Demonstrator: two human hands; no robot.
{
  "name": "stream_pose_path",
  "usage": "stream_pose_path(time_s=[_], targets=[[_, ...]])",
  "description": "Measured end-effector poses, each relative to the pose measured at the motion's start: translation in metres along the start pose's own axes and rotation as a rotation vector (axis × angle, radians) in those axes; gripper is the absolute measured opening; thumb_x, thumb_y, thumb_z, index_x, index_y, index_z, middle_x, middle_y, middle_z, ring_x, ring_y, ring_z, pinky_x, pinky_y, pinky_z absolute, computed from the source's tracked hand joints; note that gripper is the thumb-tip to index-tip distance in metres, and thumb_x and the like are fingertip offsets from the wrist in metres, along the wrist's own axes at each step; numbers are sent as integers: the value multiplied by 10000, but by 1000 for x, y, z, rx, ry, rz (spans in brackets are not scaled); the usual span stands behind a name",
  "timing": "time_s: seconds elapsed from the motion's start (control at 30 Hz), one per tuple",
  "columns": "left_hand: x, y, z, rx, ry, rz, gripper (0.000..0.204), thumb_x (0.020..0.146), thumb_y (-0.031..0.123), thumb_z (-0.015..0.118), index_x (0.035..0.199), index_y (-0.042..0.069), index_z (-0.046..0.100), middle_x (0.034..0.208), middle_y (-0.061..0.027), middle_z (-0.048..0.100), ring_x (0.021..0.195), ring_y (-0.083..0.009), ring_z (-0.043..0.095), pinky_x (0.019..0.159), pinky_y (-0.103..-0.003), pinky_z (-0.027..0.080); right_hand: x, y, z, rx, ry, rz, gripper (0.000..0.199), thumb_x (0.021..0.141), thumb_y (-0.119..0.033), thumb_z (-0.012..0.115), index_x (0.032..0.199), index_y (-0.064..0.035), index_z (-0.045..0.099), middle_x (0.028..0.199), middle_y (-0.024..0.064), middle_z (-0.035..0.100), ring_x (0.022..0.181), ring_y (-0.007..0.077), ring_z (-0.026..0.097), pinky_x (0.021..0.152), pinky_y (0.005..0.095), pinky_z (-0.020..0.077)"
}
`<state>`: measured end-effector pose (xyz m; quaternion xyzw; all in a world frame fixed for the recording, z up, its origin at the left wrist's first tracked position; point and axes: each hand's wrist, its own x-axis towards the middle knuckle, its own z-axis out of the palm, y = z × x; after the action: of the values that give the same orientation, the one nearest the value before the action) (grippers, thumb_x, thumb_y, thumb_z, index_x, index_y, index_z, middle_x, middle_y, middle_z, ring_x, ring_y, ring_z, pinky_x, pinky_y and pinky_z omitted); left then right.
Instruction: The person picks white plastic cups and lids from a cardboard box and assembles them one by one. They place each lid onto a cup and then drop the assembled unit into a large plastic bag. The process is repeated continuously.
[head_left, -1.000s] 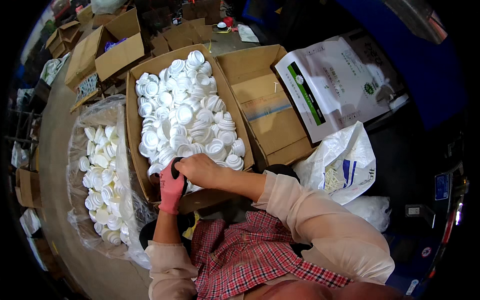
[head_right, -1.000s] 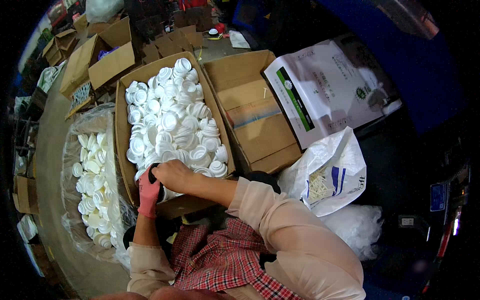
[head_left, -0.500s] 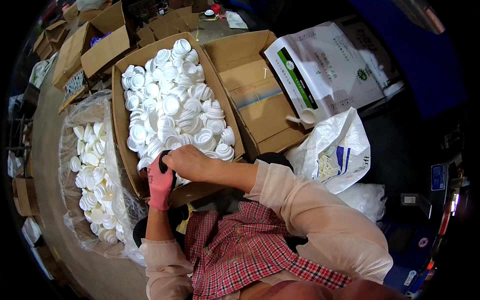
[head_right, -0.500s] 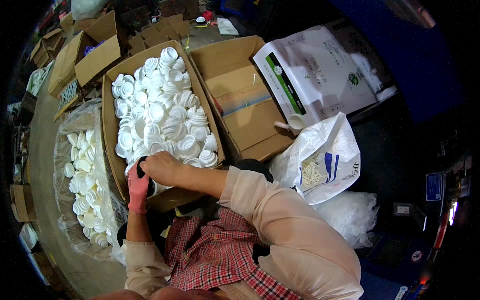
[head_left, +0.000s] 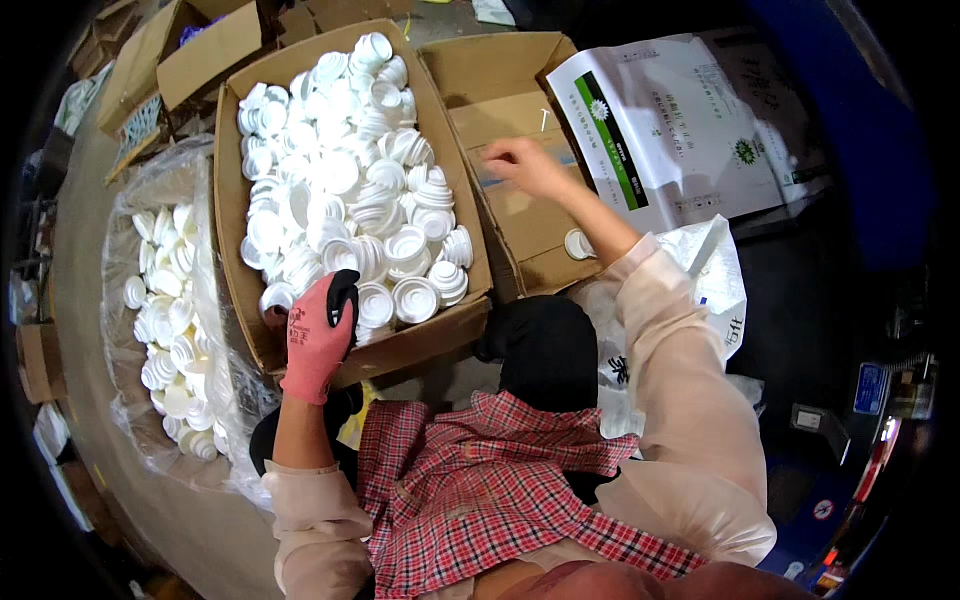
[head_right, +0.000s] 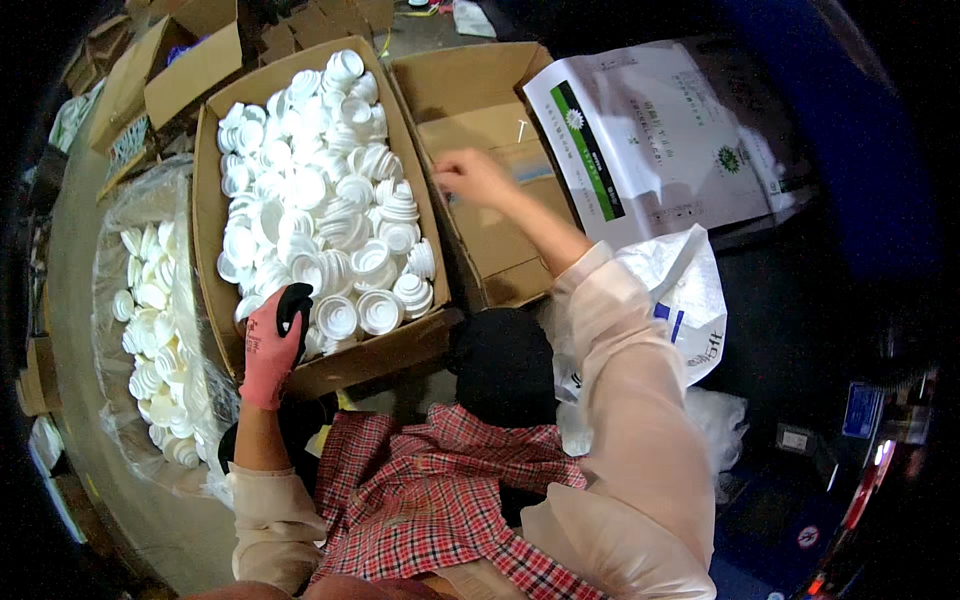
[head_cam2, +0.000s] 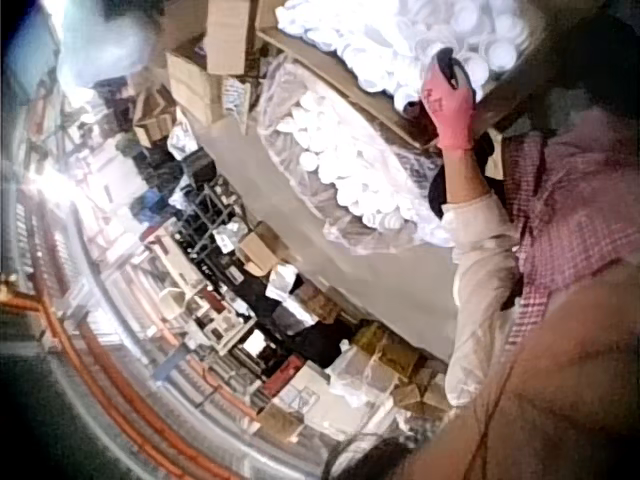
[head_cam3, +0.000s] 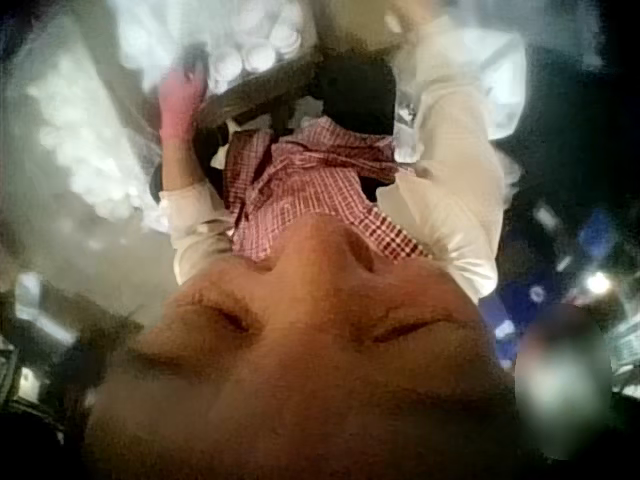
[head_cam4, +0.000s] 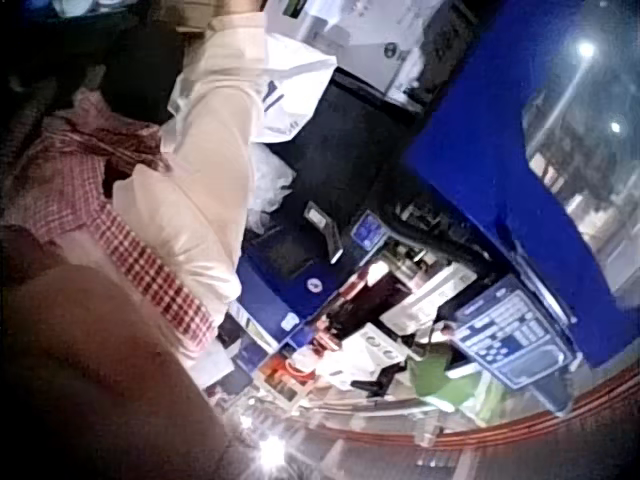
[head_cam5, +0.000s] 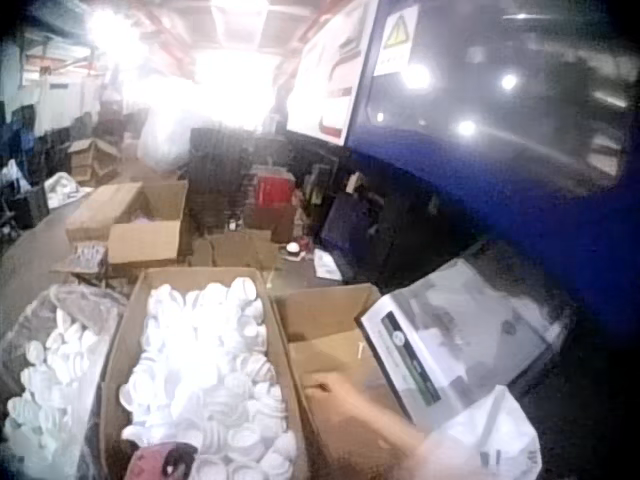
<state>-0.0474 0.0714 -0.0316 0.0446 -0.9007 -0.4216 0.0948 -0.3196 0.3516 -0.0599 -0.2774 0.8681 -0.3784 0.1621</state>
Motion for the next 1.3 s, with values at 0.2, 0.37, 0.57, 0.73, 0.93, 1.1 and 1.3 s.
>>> stream_pose_path(time_s=[0.2,0.37,0.57,0.73,0.93,1.1,1.3], targets=[[35,14,15,13,-152,110,294,774,17,616,1069,20,617,949,-176,621,880,-364,593,778,-400,483,-83,389,-40,-917,-539,691,243,789,-202,678,967,-39,705,890,157,691,777,304,663,688,428,540],[6,28,-6,205,-131,-111,349,742,20,624,1091,11,609,968,-180,615,938,-375,577,824,-409,465,-87,369,76,-279,-306,101,142,756,-174,683,791,-37,682,831,195,678,717,300,639,664,398,515],[33,9,14,187,-274,30,389,722,59,659,1100,12,582,1017,-161,601,946,-359,574,834,-417,468,-133,523,130,-307,-371,675,195,778,-143,679,627,-47,603,747,145,652,647,243,605,601,348,503],[37,17,15,157,-326,47,403,726,46,657,1119,1,578,1023,-179,593,951,-371,566,834,-419,464,-121,495,83,-770,161,816,200,746,-164,710,783,12,620,845,204,666,784,327,664,596,419,511],[10,25,9,216,-245,50,326,761,98,650,1064,0,579,946,-161,603,908,-349,580,797,-408,471,-18,213,48,-396,458,712,303,801,-88,681,1061,-14,544,1012,212,640,929,372,625,792,413,501],[7,13,11,215,-170,136,301,810,161,630,1061,3,573,950,-143,613,914,-319,589,807,-404,466,-1,83,0,205,640,-7,408,817,-5,674,1179,-31,486,869,41,577,749,139,578,690,297,517],[5,6,-5,180,-5,77,438,820,200,654,1189,5,521,1120,-194,557,1057,-364,530,917,-413,447,-14,-123,-5,559,474,-207,413,831,-11,685,1206,-19,510,882,30,585,781,93,574,653,247,516]])
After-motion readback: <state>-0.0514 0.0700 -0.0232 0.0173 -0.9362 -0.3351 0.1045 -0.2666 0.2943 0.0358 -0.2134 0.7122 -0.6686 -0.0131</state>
